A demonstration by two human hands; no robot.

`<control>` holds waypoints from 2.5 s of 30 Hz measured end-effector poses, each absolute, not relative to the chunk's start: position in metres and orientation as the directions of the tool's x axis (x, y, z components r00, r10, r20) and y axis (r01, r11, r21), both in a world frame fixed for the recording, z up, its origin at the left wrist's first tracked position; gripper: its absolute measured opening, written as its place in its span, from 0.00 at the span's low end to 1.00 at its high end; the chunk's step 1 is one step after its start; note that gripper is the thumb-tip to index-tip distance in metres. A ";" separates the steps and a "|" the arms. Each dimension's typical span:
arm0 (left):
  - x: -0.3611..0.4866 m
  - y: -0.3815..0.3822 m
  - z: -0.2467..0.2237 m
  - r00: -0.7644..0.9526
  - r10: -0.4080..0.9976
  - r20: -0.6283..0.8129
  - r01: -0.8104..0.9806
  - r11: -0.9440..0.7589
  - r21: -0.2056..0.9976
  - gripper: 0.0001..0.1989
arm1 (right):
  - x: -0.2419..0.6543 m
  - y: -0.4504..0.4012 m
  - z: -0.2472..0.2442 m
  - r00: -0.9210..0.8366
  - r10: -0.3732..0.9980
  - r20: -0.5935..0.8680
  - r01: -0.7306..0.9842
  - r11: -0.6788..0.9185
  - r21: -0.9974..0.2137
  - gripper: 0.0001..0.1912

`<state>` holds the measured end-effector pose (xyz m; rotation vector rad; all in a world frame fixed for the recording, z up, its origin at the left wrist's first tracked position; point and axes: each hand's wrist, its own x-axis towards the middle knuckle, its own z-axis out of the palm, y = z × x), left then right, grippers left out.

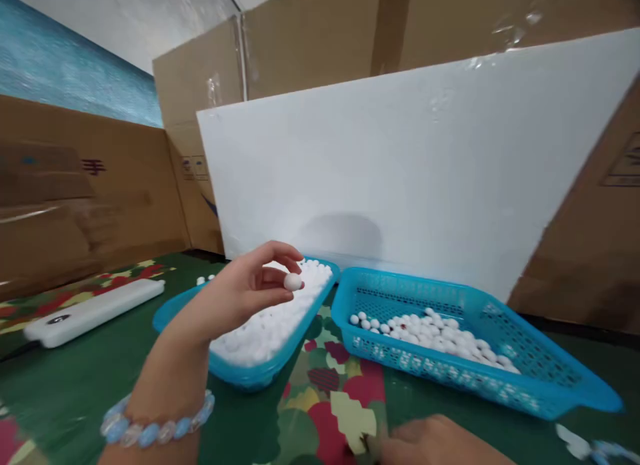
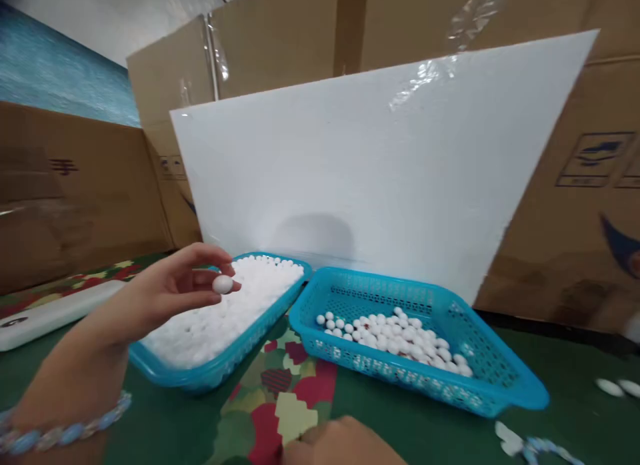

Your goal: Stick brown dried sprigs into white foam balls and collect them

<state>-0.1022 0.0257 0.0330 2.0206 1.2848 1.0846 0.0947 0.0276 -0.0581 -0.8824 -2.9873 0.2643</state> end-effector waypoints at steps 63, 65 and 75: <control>-0.020 0.003 0.016 0.468 0.605 0.644 -0.203 -0.636 0.744 0.15 | 0.121 -0.015 0.003 -0.226 0.655 0.721 -0.450 0.587 -0.673 0.12; -0.021 0.002 0.015 0.459 0.600 0.655 -0.165 -0.667 0.727 0.14 | 0.120 -0.016 0.003 -0.246 0.648 0.721 -0.459 0.577 -0.675 0.12; -0.016 -0.002 0.019 0.408 0.527 0.745 -0.099 -0.786 0.610 0.13 | 0.117 -0.021 0.004 -0.188 0.673 0.716 -0.439 0.594 -0.674 0.14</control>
